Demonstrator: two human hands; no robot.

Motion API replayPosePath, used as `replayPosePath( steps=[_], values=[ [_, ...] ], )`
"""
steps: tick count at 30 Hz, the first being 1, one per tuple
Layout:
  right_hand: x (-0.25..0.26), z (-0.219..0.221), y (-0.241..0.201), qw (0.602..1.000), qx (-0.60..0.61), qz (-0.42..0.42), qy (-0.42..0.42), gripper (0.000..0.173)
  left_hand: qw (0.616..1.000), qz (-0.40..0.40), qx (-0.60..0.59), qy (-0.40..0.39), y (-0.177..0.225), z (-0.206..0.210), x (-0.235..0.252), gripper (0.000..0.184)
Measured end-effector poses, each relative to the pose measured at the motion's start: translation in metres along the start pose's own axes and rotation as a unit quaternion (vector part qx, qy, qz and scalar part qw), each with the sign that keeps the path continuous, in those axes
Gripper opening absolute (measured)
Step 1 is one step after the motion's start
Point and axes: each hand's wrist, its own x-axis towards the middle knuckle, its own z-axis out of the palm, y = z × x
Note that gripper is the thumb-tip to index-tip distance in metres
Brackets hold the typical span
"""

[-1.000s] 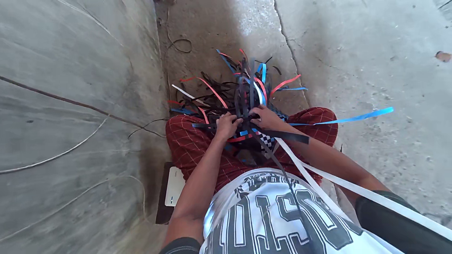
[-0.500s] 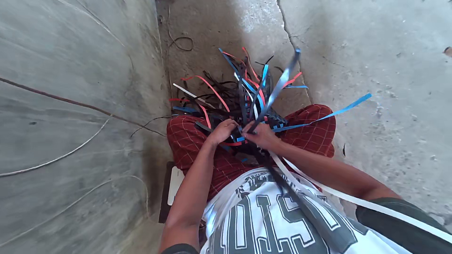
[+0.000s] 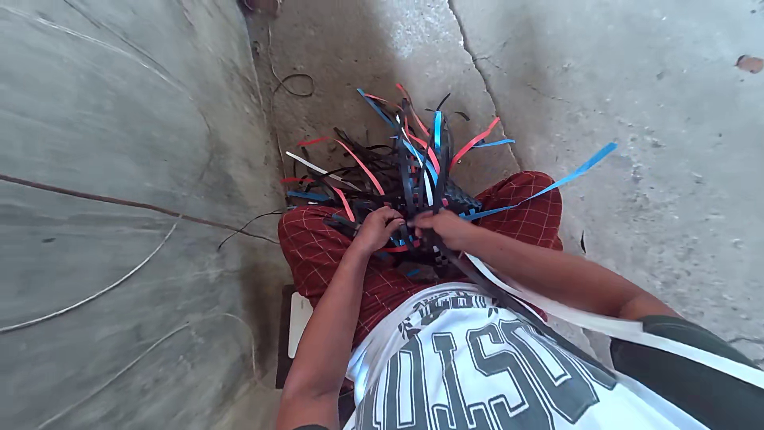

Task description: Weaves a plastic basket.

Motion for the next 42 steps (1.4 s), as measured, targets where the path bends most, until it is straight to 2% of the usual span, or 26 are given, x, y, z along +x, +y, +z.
replayPosePath(
  steps=[4, 6, 7, 9, 11, 14, 18, 21, 25, 26, 29, 30, 32, 34, 36, 38, 40, 42],
  values=[
    [-0.001, 0.0, -0.058, 0.977, 0.042, -0.207, 0.013, 0.02, 0.994, 0.061, 0.085, -0.012, -0.007, 0.009, 0.0, 0.014],
    [-0.001, -0.002, -0.072, 0.964, 0.031, -0.262, 0.022, 0.022, 0.995, 0.056, 0.088, -0.002, -0.01, 0.012, 0.001, 0.016],
    [0.003, -0.004, -0.07, 0.965, -0.015, -0.259, 0.03, 0.028, 0.995, 0.053, 0.082, 0.002, -0.01, 0.011, 0.002, 0.016],
    [0.023, -0.01, -0.049, 0.97, -0.174, -0.165, 0.034, 0.039, 0.997, 0.041, 0.067, -0.002, -0.008, 0.011, 0.002, 0.016],
    [0.045, -0.014, -0.022, 0.963, -0.257, -0.079, 0.016, 0.036, 0.998, 0.033, 0.061, -0.01, -0.002, 0.01, 0.002, 0.017],
    [0.043, -0.009, 0.004, 0.978, -0.17, -0.108, 0.055, 0.029, 0.999, -0.008, 0.031, -0.012, -0.002, 0.008, 0.0, 0.02],
    [0.019, -0.002, 0.025, 0.976, -0.173, -0.101, 0.09, 0.033, 0.988, -0.152, -0.025, -0.029, 0.008, 0.007, 0.004, 0.037],
    [0.008, -0.002, 0.02, 0.981, -0.157, -0.075, 0.086, 0.037, 0.979, -0.19, 0.0, -0.07, 0.011, 0.011, 0.012, 0.043],
    [-0.004, -0.007, 0.015, 0.982, -0.074, -0.14, 0.104, 0.041, 0.982, -0.186, 0.012, -0.013, 0.008, 0.014, 0.013, 0.032],
    [-0.006, -0.006, 0.018, 0.987, -0.062, -0.112, 0.099, 0.039, 0.982, -0.189, 0.018, -0.003, 0.007, 0.013, 0.014, 0.031],
    [0.001, -0.008, 0.037, 0.997, -0.047, 0.044, 0.042, 0.024, 0.982, -0.186, 0.026, -0.025, 0.009, 0.014, 0.013, 0.031],
    [0.003, -0.009, 0.035, 0.997, -0.034, 0.059, 0.037, 0.02, 0.985, -0.169, 0.019, -0.041, 0.01, 0.013, 0.012, 0.031],
    [0.006, -0.011, 0.018, 0.999, -0.005, 0.012, 0.037, 0.019, 0.99, -0.128, -0.001, -0.061, 0.011, 0.012, 0.008, 0.027],
    [0.004, -0.011, -0.014, 0.994, 0.026, -0.084, 0.058, 0.017, 0.992, -0.111, -0.013, -0.052, 0.01, 0.013, 0.005, 0.026],
    [-0.001, -0.012, -0.045, 0.978, 0.072, -0.19, 0.052, 0.018, 0.992, -0.125, -0.007, -0.029, 0.008, 0.012, 0.006, 0.028],
    [0.001, -0.016, -0.057, 0.959, 0.087, -0.267, 0.04, 0.027, 0.989, -0.145, 0.002, -0.016, 0.006, 0.013, 0.01, 0.031],
    [0.015, -0.023, -0.046, 0.969, -0.028, -0.238, 0.067, 0.041, 0.989, -0.145, 0.005, -0.009, 0.006, 0.015, 0.011, 0.028],
    [0.036, -0.027, -0.024, 0.975, -0.183, -0.112, 0.062, 0.044, 0.993, -0.112, 0.022, -0.017, 0.01, 0.016, 0.01, 0.024]
  ],
)
